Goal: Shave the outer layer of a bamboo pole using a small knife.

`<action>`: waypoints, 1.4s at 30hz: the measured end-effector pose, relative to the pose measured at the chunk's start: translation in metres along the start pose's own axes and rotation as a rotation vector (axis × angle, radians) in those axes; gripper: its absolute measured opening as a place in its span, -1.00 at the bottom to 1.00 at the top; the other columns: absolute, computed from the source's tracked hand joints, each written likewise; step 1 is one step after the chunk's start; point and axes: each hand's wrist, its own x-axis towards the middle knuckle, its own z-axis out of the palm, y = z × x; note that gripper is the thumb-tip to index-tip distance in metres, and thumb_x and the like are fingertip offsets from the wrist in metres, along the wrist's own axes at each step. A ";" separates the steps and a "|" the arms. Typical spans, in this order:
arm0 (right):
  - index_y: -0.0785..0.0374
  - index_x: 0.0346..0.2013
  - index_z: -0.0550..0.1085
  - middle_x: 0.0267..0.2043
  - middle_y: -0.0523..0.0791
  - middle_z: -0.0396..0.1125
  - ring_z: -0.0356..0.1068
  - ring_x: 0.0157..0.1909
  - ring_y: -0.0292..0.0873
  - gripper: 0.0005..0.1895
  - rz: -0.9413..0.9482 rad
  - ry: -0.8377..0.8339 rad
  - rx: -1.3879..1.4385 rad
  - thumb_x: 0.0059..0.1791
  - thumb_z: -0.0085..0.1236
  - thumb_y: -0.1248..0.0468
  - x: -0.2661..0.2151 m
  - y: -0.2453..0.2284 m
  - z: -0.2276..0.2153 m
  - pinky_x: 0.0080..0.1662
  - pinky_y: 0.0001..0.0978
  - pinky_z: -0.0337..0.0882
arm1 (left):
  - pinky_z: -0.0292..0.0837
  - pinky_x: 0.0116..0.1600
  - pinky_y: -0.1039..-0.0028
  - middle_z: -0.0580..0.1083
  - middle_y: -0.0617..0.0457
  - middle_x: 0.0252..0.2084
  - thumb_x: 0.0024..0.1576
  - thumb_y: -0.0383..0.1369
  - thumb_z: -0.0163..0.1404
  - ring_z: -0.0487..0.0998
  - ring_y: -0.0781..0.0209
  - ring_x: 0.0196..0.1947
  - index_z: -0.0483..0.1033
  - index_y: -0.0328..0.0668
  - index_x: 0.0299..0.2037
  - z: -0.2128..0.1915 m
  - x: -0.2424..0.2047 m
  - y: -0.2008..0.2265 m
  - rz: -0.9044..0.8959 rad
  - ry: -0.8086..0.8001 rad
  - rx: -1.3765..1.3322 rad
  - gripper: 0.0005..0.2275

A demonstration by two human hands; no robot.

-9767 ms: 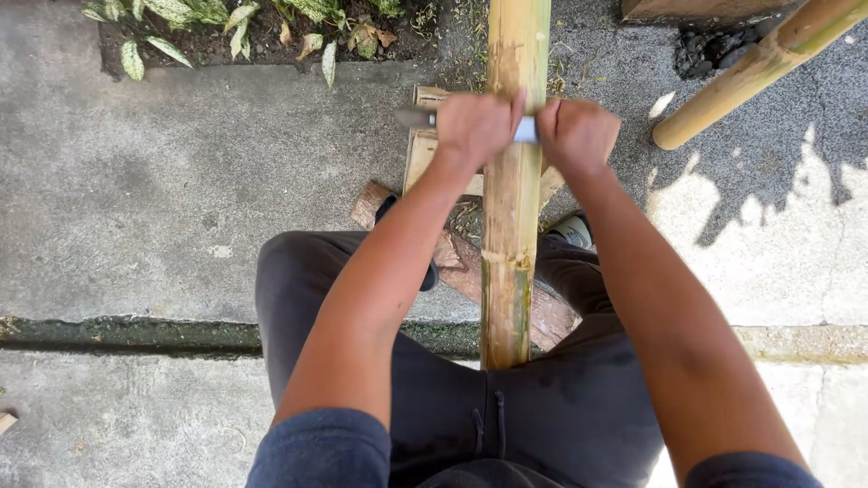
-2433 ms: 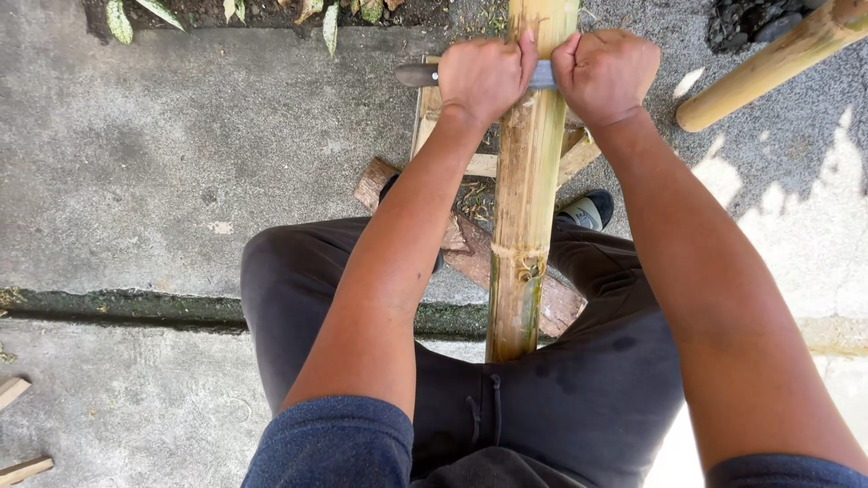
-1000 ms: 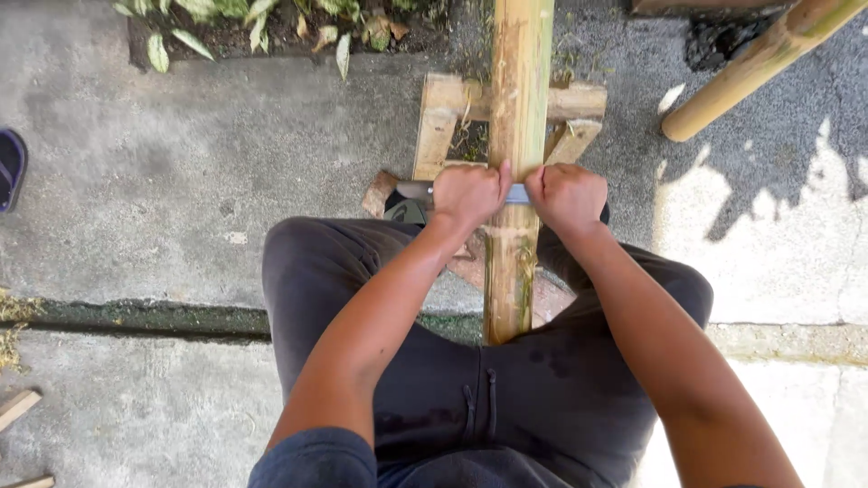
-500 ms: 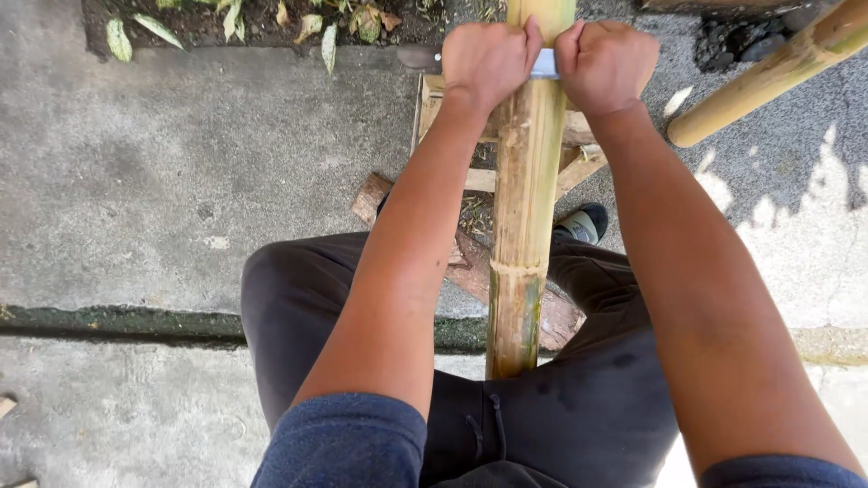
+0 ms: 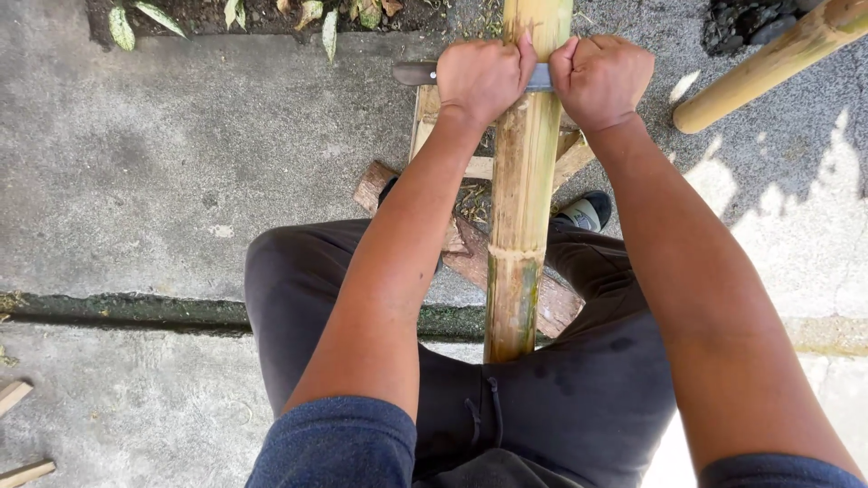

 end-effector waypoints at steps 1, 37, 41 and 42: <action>0.13 -0.64 0.35 -0.57 -0.13 0.26 0.28 -0.55 -0.06 -0.66 0.003 0.001 0.004 0.03 0.15 0.35 -0.001 -0.003 -0.001 -0.47 -0.22 0.25 | 0.43 -0.57 0.25 0.44 0.06 -0.79 0.21 -0.22 -0.16 0.46 0.09 -0.79 0.48 0.02 -0.85 -0.001 -0.003 0.000 0.001 -0.003 0.004 -0.51; 0.16 -0.72 0.39 -0.66 -0.12 0.28 0.31 -0.64 -0.08 -0.60 0.274 -0.278 0.127 0.03 0.14 0.23 -0.125 -0.117 -0.106 -0.53 -0.18 0.27 | 0.31 -0.62 0.24 0.39 0.03 -0.79 0.32 -0.15 -0.21 0.38 0.11 -0.83 0.46 -0.01 -0.80 -0.100 -0.165 0.072 -0.065 -0.350 -0.043 -0.45; 0.15 -0.68 0.41 -0.65 -0.12 0.28 0.26 -0.66 -0.09 -0.57 0.229 -0.242 0.044 0.09 0.11 0.19 -0.085 -0.074 -0.062 -0.54 -0.19 0.24 | 0.25 -0.71 0.29 0.30 0.21 -0.85 0.35 -0.10 -0.33 0.26 0.26 -0.91 0.39 0.07 -0.77 -0.061 -0.099 0.044 -0.067 -0.555 0.044 -0.43; 0.14 -0.68 0.41 -0.66 -0.10 0.26 0.24 -0.67 -0.07 -0.57 0.223 -0.199 0.015 0.09 0.11 0.17 -0.072 -0.062 -0.049 -0.54 -0.18 0.24 | 0.21 -0.77 0.33 0.27 0.24 -0.85 0.33 -0.09 -0.34 0.22 0.31 -0.92 0.37 0.07 -0.75 -0.044 -0.084 0.034 -0.051 -0.441 0.084 -0.46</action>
